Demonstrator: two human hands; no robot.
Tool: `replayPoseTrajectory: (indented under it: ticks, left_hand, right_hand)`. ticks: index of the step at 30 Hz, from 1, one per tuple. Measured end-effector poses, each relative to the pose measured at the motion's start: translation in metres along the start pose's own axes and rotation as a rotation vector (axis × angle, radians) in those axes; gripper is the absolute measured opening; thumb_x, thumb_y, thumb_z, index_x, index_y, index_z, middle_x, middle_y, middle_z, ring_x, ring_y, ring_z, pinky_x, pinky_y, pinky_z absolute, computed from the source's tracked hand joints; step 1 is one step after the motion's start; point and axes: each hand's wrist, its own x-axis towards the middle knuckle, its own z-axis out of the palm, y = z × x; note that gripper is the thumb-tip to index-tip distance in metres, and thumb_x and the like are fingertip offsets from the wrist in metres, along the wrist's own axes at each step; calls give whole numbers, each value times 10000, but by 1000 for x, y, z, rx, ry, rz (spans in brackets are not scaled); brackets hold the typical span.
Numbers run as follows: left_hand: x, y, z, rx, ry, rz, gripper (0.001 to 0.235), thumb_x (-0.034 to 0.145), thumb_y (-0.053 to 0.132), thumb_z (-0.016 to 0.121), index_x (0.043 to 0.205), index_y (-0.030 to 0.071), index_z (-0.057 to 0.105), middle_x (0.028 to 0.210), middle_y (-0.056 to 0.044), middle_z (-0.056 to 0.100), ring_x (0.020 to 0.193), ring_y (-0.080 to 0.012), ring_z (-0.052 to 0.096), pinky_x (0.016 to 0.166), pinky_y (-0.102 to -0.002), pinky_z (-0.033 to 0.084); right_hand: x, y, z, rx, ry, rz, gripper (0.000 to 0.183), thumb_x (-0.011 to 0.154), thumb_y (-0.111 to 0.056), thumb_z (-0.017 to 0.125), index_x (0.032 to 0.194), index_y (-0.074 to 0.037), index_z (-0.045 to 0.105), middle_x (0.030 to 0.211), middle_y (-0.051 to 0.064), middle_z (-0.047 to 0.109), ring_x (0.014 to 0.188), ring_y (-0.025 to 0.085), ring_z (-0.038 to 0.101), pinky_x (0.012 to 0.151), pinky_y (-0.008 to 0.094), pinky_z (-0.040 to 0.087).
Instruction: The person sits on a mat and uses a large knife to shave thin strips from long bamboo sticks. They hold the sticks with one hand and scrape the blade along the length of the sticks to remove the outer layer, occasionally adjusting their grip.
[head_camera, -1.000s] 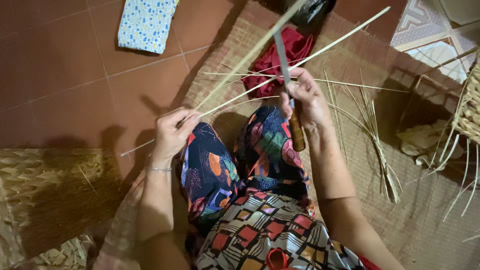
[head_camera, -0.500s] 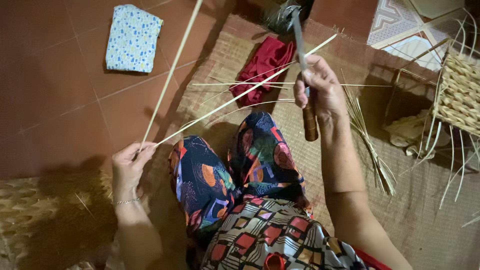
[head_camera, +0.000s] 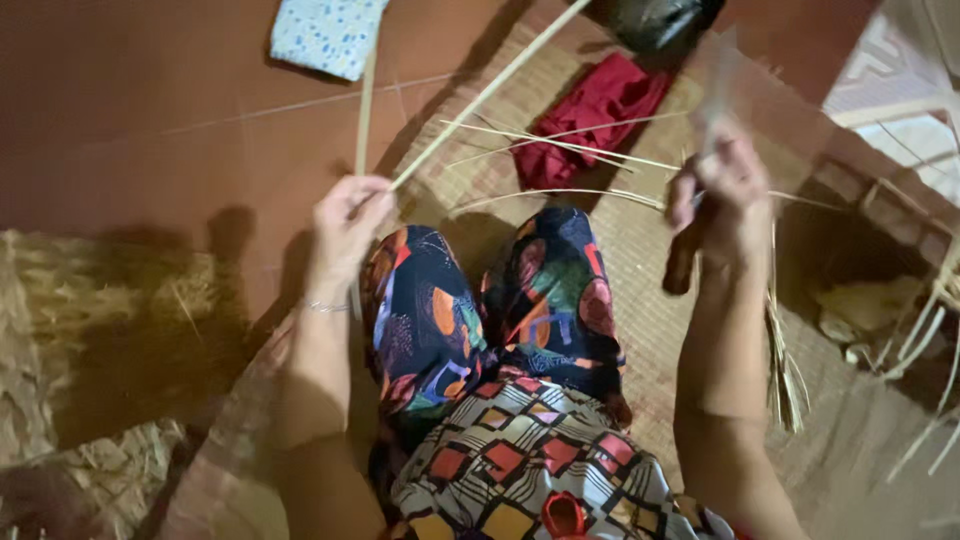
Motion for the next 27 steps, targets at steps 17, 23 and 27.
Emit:
replayPoseTrajectory:
  ticks: [17,23,27]
  left_hand:
    - [-31,37,75,-14,-79,3,135,985,40,702,1099,-11,754,877,59,672,775,3,591,672,-155,486]
    - [-31,25,68,-28,-72,6,145,968,35,712,1099,-12,752,862,64,689,771,9,611,678,-150,497]
    - [-34,26,64,19,-69,-26,138,961,39,736,1087,-4,774,813,71,650,715,11,551,622,-149,435]
  right_hand:
    - [3,43,117,-3,-223,150,467,1037,-76,552,1478,8,421,1062,85,683,761,148,653,589,266,528]
    - [4,46,103,-15,-219,94,401,1079,-119,590,1442,6,477,973,81,642,787,143,641,613,268,523]
    - [6,45,96,-59,-196,103,422,1059,-152,593,1440,-2,492,948,65,646,775,136,655,590,261,529]
